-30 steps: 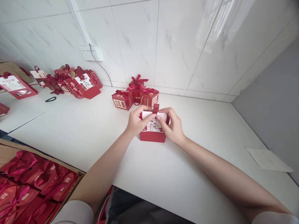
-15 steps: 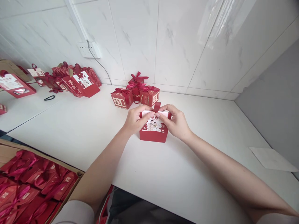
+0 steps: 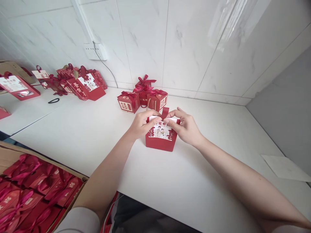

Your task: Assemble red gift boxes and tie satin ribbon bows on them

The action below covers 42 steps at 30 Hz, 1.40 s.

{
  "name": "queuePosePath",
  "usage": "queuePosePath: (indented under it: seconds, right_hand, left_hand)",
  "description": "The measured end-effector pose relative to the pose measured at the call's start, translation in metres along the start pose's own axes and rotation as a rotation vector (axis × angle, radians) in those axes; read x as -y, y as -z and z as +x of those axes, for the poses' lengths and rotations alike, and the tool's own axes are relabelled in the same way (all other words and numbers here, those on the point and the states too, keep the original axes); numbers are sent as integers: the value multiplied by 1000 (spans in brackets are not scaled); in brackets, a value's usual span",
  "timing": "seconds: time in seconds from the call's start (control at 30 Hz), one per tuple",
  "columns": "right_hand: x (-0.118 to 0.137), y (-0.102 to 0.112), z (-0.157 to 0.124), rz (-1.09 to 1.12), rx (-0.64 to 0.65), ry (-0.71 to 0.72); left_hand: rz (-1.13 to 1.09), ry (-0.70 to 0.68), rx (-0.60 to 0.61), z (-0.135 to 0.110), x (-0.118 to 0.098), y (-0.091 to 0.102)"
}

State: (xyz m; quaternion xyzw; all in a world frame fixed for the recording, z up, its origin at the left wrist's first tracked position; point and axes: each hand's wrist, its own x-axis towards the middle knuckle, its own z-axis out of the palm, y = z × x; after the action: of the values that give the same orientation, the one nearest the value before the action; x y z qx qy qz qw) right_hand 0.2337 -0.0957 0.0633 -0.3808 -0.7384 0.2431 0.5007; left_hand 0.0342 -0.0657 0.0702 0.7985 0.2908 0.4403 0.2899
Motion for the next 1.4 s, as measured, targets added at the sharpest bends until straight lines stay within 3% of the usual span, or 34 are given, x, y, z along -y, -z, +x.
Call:
queuePosePath:
  seconds: [0.1,0.23,0.3,0.37,0.47,0.53,0.6,0.73,0.87,1.07,1.27,1.4]
  right_hand:
    - [-2,-5,-4,178,-88,-71]
    - [-11,-15,-13,268,-264,81]
    - [-13,-20,-19,253,-260,149]
    - [-14,-25,-25,208,-177,179]
    - [-13,-30,-30,131,-56,174]
    - [-13,-31,-29,74,-55,196]
    - [-13,-29,-26,-10,-155,235]
    - [-8,-19,-16,-161,-338,245]
    - [5,-2,-7,-178,-220,261]
    - [19,12,-1,-6,27,274]
    - [5,9,3,103,-32,166]
    - [3,9,6,151,25,111]
  left_hand:
    - [-2,-48,-15,1,0,-1]
    - [246,-148,-298,2,1,-5]
    - [324,-115,-364,3,4,-5]
    - [185,-41,-295,2,7,-2]
    - [-192,22,0,1,11,4]
    - [-300,5,124,1,11,8]
    - [-266,11,80,1,10,11]
    - [-126,87,-122,1,9,11]
    - [-160,83,-93,0,4,3]
    - [-222,53,-55,-1,-5,-12]
    - [-203,94,-96,0,-1,-16]
    - [-252,139,-122,0,4,-18]
